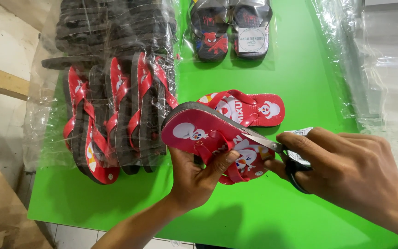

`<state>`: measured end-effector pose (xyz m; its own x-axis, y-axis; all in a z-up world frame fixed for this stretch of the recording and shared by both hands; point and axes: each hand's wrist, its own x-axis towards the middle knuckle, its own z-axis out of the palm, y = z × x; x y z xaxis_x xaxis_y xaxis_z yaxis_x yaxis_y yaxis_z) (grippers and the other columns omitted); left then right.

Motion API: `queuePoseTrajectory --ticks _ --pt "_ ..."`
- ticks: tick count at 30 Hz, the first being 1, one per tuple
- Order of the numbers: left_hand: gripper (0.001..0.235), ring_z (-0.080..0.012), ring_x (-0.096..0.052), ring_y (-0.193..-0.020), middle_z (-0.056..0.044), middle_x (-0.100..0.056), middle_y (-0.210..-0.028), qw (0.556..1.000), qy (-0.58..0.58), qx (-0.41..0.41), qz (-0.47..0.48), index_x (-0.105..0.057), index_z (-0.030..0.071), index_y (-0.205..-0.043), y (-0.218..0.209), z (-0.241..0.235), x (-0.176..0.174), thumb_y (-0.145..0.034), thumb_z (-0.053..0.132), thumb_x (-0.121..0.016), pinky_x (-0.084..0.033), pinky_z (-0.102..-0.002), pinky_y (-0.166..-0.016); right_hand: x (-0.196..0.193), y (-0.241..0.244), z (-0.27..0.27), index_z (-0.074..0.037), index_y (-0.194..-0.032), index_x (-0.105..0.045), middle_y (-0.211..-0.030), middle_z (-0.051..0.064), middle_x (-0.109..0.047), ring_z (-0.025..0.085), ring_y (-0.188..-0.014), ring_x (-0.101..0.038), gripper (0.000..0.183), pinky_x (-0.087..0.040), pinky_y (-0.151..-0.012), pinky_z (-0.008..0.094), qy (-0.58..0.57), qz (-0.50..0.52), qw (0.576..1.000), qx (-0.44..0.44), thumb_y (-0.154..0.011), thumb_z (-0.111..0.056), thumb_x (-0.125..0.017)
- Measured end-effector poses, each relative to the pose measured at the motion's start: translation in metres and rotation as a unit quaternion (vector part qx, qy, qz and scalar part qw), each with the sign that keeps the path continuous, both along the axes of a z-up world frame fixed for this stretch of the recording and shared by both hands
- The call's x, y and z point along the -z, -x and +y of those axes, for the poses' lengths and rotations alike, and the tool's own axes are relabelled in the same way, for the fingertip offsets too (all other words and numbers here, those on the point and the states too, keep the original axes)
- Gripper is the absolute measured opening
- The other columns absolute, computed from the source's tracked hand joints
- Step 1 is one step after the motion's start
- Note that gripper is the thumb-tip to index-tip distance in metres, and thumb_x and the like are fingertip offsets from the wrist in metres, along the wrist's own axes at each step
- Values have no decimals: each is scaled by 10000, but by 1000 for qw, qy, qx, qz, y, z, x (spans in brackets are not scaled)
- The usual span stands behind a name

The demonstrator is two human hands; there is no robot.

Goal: A person uses scissors to separate a pair of flip-flops and then attaches paper labels to the straps.

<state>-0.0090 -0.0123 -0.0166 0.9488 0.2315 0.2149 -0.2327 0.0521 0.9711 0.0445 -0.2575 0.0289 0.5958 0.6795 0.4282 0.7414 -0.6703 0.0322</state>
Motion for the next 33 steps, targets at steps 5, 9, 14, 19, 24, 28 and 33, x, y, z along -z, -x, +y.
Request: queuePoseTrajectory --ticks 5,9,14,19,24,28,33 --pt "724 -240 -604 -1188 -151 -565 -1304 1000 8 2 5 -348 58 -1355 0 -1 1 -812 124 -822 -535 -381 -1066 3 -1 4 -262 -1033 -679 -807 -74 -708 149 -477 -614 391 -505 -398 344 0 -17 1000 -13 -862 -600 -771" --pt "751 -272 -631 -1184 -170 -584 -1286 999 26 29 2 -293 68 -1396 -2 1 -4 -846 113 -802 -552 -410 -1070 0 -1 8 -216 -998 -670 -766 -57 -674 128 -436 -530 462 -452 -399 303 -14 -36 999 -35 -872 -643 -792" --pt "736 -268 -652 -1135 -161 -617 -1227 999 41 35 -2 -297 64 -1396 -4 3 -7 -853 102 -793 -558 -404 -1053 7 -4 3 -177 -1064 -667 -796 -35 -688 113 -476 -554 303 -507 -445 311 10 -37 998 -56 -886 -410 -744" --pt "692 -282 -646 -1163 -156 -611 -1224 996 62 55 14 -325 73 -1366 -6 5 -9 -854 102 -790 -564 -413 -1065 6 -4 5 -183 -1045 -655 -769 -46 -687 102 -478 -562 403 -513 -441 309 10 -32 998 -55 -887 -535 -771" --pt "655 -265 -653 -1148 -146 -615 -1214 996 66 64 15 -359 67 -1356 -7 4 -13 -859 94 -784 -579 -409 -1048 8 -1 3 -202 -1042 -664 -768 -66 -678 150 -459 -578 237 -502 -408 331 9 -22 999 -42 -900 -384 -720" --pt "690 -283 -643 -1191 -157 -603 -1252 994 78 80 17 -328 73 -1399 -8 4 -15 -873 94 -774 -588 -441 -1061 9 0 3 -222 -1023 -663 -764 -70 -679 124 -510 -627 307 -547 -414 348 5 4 1000 -27 -922 -506 -718" --pt "756 -296 -650 -1202 -171 -585 -1308 993 73 87 20 -296 76 -1445 -9 5 -21 -865 119 -780 -608 -450 -1049 7 -4 9 -169 -966 -729 -769 -42 -737 143 -535 -667 517 -495 -381 375 -72 109 991 -15 -729 -612 -848"
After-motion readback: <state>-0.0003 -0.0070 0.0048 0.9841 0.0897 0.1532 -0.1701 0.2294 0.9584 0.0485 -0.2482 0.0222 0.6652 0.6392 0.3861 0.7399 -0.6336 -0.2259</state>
